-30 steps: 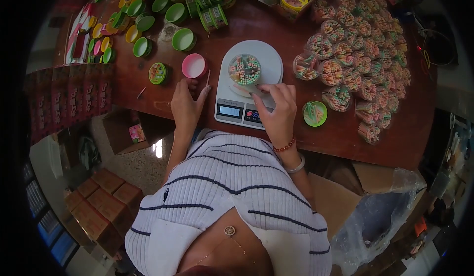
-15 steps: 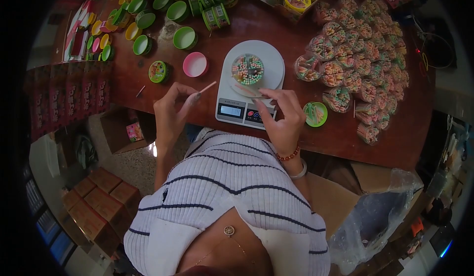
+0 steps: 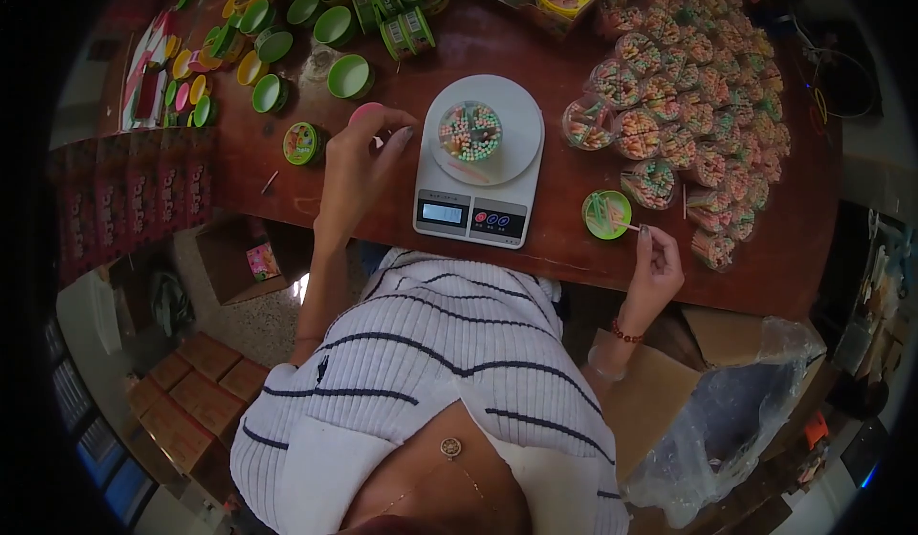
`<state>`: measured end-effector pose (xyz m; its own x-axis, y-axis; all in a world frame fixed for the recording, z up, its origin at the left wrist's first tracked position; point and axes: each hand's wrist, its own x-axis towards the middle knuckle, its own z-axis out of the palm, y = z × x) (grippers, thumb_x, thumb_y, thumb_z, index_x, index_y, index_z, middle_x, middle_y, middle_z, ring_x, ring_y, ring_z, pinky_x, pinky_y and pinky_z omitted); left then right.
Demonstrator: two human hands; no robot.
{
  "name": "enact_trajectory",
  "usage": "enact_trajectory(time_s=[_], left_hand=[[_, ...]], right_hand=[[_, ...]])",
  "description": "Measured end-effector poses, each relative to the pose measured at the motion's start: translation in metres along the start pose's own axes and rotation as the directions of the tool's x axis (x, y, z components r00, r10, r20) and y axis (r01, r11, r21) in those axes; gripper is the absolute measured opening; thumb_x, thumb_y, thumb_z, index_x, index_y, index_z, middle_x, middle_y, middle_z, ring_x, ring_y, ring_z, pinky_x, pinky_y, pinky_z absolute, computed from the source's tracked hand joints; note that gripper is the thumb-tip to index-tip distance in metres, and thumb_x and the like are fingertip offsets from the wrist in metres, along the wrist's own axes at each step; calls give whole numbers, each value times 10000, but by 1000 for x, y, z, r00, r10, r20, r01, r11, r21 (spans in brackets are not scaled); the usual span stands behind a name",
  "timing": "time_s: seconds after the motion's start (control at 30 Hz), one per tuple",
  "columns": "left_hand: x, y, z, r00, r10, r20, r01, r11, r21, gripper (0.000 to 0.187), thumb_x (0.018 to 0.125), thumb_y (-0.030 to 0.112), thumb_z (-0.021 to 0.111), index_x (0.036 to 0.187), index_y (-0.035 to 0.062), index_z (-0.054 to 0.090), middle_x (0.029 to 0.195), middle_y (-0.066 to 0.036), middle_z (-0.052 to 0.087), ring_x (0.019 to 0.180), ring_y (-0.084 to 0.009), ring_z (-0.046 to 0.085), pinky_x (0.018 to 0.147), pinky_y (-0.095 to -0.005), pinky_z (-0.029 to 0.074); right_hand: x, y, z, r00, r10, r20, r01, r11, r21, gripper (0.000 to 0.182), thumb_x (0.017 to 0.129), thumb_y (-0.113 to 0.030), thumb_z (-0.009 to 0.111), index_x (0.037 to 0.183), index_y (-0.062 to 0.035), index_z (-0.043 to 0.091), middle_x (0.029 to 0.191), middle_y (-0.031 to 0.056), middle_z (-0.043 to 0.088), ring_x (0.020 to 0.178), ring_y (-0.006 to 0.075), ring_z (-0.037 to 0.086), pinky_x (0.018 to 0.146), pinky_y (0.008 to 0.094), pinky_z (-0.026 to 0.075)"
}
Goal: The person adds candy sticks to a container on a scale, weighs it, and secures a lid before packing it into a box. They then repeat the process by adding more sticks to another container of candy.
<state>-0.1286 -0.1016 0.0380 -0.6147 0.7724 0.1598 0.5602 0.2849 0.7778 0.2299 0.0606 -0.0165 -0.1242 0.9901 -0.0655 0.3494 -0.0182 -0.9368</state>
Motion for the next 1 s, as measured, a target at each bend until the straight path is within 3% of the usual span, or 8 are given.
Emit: enact_trajectory(time_s=[0.13, 0.23, 0.3, 0.43, 0.57, 0.77, 0.9, 1.0], left_hand=[[1, -5, 17, 993, 64, 100, -74, 992, 101, 162, 885, 70, 765, 1022, 14, 698, 912, -140, 711, 786, -275, 710, 670, -397, 556], [3, -6, 24, 993, -33, 117, 24, 996, 82, 180, 873, 82, 778, 1016, 17, 690, 889, -134, 696, 758, -293, 691, 666, -414, 544], [2, -7, 24, 991, -55, 124, 40, 992, 123, 174, 880, 90, 771, 1017, 14, 694, 909, -133, 708, 770, -304, 694, 684, -427, 545], [-1, -12, 25, 993, -25, 118, 6, 987, 160, 165, 892, 99, 762, 1011, 8, 692, 920, -130, 711, 767, -297, 691, 697, -432, 547], [1, -16, 21, 995, 1, 104, -16, 989, 147, 171, 902, 113, 757, 1016, 7, 688, 917, -130, 712, 777, -293, 698, 693, -430, 547], [3, -13, 29, 995, -39, 93, 29, 993, 114, 162, 901, 121, 762, 1005, 20, 689, 901, -128, 708, 783, -305, 703, 685, -415, 553], [2, -12, 29, 997, 16, 78, -35, 968, 249, 161, 909, 129, 760, 1001, 18, 688, 925, -139, 727, 807, -319, 723, 692, -423, 561], [3, -12, 10, 999, -38, 1, 38, 990, 133, 151, 921, 107, 749, 1015, 7, 685, 958, -150, 746, 833, -329, 737, 690, -415, 566]], right_hand=[[2, 23, 8, 999, 36, 6, -35, 996, -80, 156, 1003, -97, 721, 1121, 3, 736, 931, -26, 674, 700, -9, 450, 597, 189, 357], [-3, 12, 27, 993, -116, -13, 115, 992, -49, 182, 988, -94, 737, 1141, 4, 736, 961, -4, 675, 647, 2, 428, 574, 206, 372], [-8, -13, 37, 962, -255, -99, 207, 915, -345, 208, 957, -75, 764, 1158, -26, 743, 1000, 21, 672, 633, 24, 449, 565, 224, 394], [-21, -36, 56, 880, -422, -218, 313, 861, -402, 260, 902, -53, 808, 1156, -60, 754, 1049, 32, 662, 628, 50, 479, 563, 224, 401], [-31, -71, 112, 844, -406, 351, 469, 876, -114, 314, 814, -16, 845, 1112, -46, 750, 1020, 37, 650, 664, 104, 552, 589, 255, 461], [-25, -59, 155, 727, -450, 519, 538, 842, -24, 198, 817, -30, 826, 957, 4, 690, 959, 134, 651, 845, 328, 680, 718, 397, 540], [-29, -59, 149, 700, -480, 529, 581, 814, -30, 142, 861, -2, 779, 958, 9, 675, 932, 120, 637, 808, 281, 683, 698, 373, 534], [-30, -72, 127, 832, -267, 486, 293, 956, 23, 92, 968, 16, 692, 1040, 14, 633, 890, 65, 690, 716, 97, 670, 606, 259, 523]])
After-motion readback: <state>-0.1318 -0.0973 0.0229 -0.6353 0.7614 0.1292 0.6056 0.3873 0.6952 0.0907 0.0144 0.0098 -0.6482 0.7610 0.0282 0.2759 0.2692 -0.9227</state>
